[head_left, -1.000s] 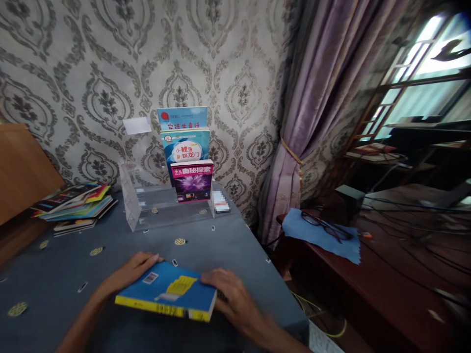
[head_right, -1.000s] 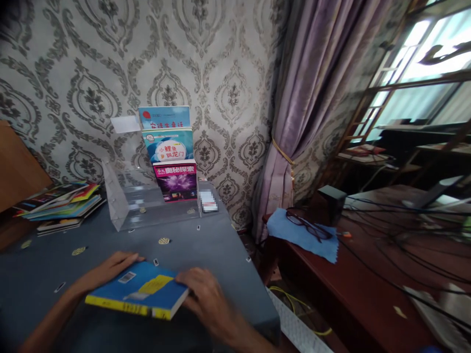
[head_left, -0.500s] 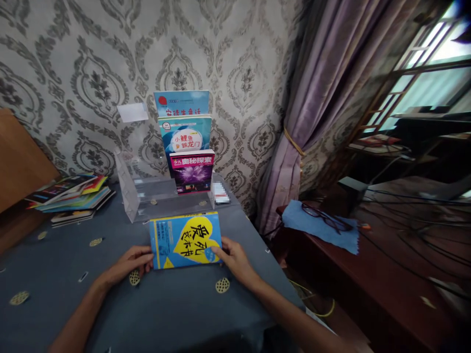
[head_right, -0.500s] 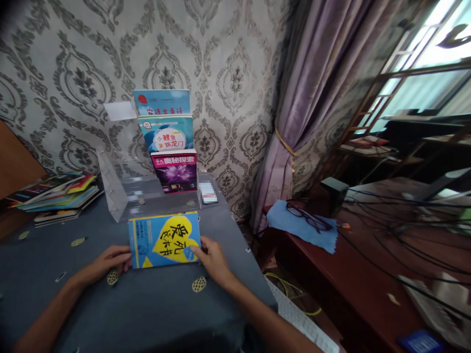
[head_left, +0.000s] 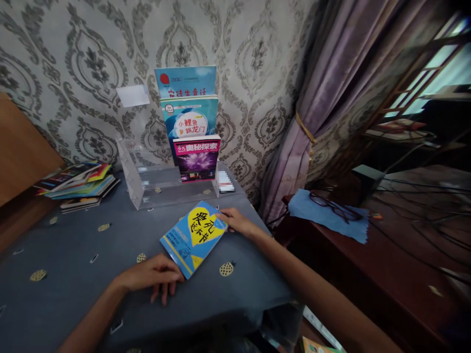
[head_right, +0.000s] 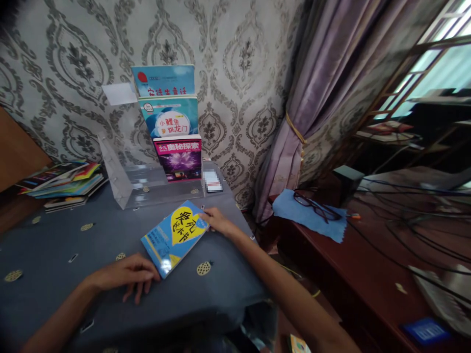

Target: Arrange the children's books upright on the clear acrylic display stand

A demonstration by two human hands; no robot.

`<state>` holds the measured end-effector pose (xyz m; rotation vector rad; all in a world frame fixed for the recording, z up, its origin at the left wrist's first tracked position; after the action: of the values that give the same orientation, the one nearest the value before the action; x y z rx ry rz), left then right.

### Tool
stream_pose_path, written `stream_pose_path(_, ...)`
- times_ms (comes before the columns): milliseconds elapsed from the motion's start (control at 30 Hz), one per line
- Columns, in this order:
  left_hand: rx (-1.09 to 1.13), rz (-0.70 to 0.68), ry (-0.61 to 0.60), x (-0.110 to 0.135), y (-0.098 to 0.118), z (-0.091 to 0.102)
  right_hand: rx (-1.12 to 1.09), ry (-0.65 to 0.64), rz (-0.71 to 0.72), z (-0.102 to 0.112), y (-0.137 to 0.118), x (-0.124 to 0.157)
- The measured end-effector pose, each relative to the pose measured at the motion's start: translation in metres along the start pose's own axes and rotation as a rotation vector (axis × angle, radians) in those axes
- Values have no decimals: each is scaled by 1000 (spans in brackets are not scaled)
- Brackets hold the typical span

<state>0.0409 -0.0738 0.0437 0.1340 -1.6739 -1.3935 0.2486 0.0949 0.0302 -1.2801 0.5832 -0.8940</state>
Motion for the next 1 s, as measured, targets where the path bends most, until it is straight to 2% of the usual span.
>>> stream_pose_path(67,-29,-25,-43,0,13,-6,40,-74,-16,5,-5,-16)
stream_pose_path(133,-87,-94,50,-3,28,7,69,-131,-29,10,-12,-32)
stream_pose_path(200,-185,-204,278,-7,44,37,83,-193,-50,11,-17,-49)
stream_pose_path(333,-449,-391,828,-15,64,100,157,-345,-60,2,-29,-79)
stream_pose_path(367,-502,-402,912,-20,64,109,187,-373,-62,-1,-30,-86)
stream_pose_path(433,-609,-356,1019,-34,59,120,283,-321,-29,-4,-33,-99)
stream_pose_path(567,-797,-295,1114,-52,50,121,439,6,111,-1,-37,-113)
stream_pose_path(700,-851,-284,1124,-56,43,112,456,252,132,-1,-24,-103)
stream_pose_path(833,-889,-224,1139,-53,41,103,460,376,114,2,-18,-89)
stream_pose_path(1000,-897,-314,1141,-49,46,99,530,456,112,2,-30,-73)
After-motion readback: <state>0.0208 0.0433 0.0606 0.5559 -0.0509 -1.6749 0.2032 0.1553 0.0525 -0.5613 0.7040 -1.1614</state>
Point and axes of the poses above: each hand's wrist, its own x-axis away from the middle knuckle, its own z-axis out of the back of the hand, y = z × x, the point moved 7 cm from there along -x, towards the middle knuckle, and after that the axes turned 1 degree about -y, right-handed, at the moved point
